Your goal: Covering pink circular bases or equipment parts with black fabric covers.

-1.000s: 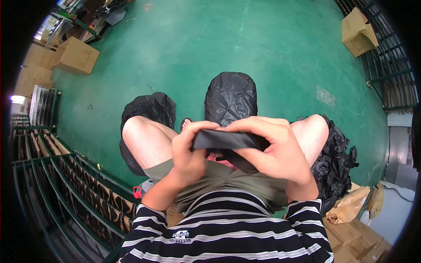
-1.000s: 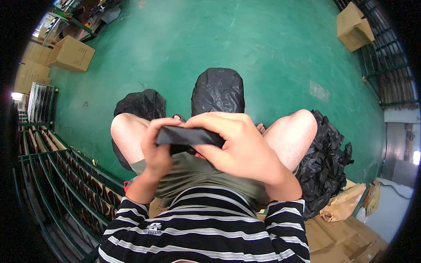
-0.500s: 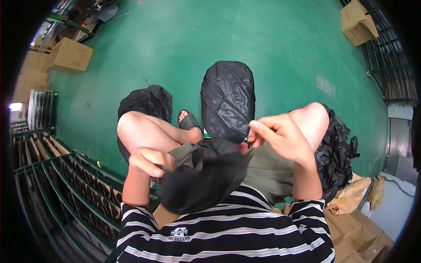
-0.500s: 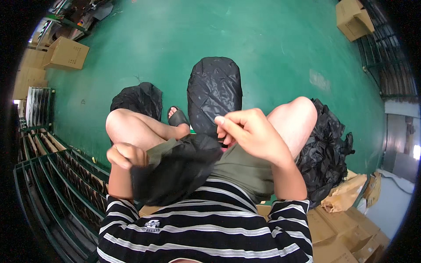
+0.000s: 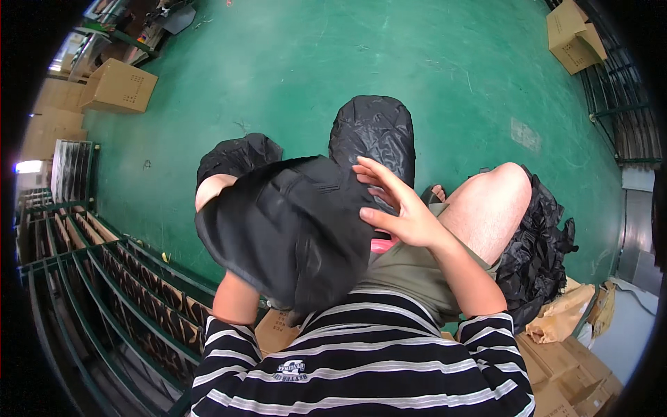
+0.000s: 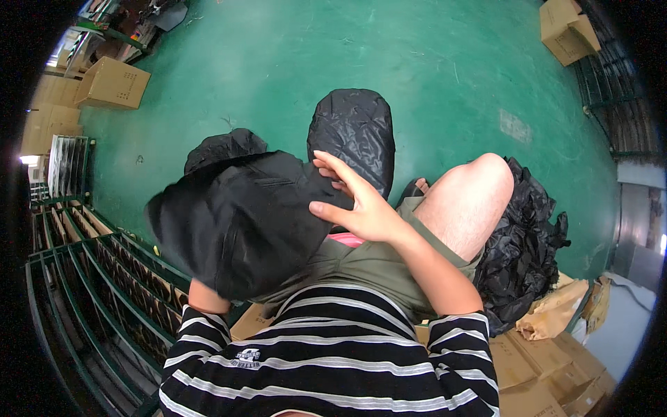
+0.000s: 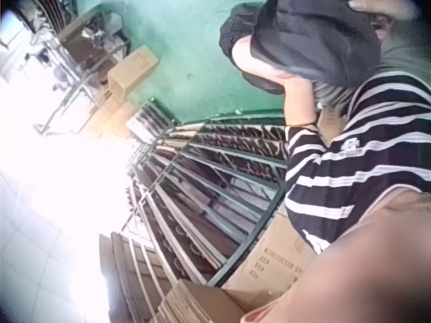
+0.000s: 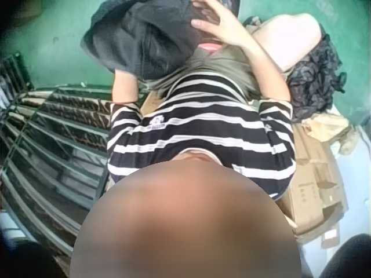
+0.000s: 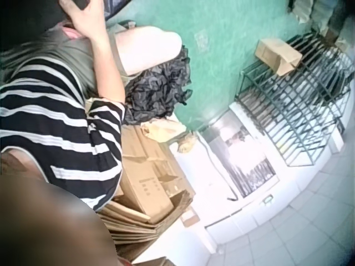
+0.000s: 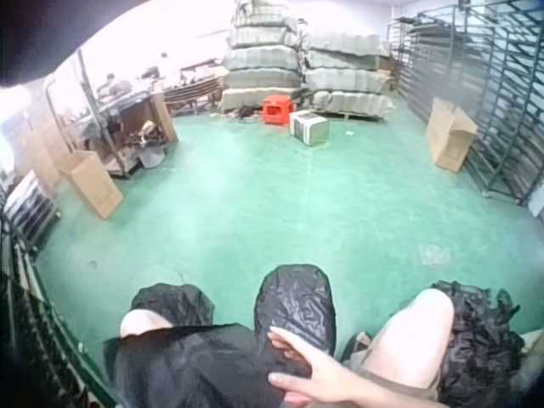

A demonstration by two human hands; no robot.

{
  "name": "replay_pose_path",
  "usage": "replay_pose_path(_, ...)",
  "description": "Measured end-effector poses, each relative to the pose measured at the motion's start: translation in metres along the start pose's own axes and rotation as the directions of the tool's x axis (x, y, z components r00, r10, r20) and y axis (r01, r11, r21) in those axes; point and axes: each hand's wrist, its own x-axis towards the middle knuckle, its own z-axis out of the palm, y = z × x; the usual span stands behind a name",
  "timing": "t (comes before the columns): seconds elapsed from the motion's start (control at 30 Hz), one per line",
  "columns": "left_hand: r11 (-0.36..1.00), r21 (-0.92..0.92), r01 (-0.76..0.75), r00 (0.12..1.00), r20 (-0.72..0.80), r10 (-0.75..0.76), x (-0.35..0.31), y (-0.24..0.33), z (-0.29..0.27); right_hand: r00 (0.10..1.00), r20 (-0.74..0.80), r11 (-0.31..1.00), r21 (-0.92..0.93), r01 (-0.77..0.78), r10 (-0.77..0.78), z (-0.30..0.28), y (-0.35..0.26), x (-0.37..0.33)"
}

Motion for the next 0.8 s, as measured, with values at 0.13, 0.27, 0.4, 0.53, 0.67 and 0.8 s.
replay_pose_path(0.13,0.995,0.032,0.091,0.990,0.106,-0.094,-0.004,0.007,-0.005,0.972,0.048,0.965,-0.119,0.232,-0.228,0.005,0.000,0.009)
replay_pose_path(0.27,0.983,0.071,0.169,0.963,0.203,-0.180,0.003,-0.021,-0.002,0.928,0.169,0.905,-0.223,0.364,-0.331,0.007,-0.011,0.016)
replay_pose_path(0.4,0.963,0.103,0.249,0.916,0.299,-0.268,-0.004,-0.007,-0.013,0.800,0.600,0.930,0.291,-0.226,0.007,-0.002,0.013,0.023)
replay_pose_path(0.53,0.938,0.155,0.311,0.855,0.384,-0.347,-0.015,0.001,-0.017,0.727,0.671,0.962,0.074,-0.261,0.146,-0.024,0.022,0.006)
replay_pose_path(0.67,0.904,0.227,0.364,0.776,0.463,-0.428,-0.045,0.029,-0.018,0.924,0.383,0.958,0.262,-0.116,0.007,-0.059,-0.011,-0.026)
replay_pose_path(0.8,0.869,0.283,0.406,0.668,0.557,-0.494,-0.059,0.066,-0.034,0.819,0.573,0.919,0.341,-0.198,-0.036,-0.085,-0.006,-0.041)
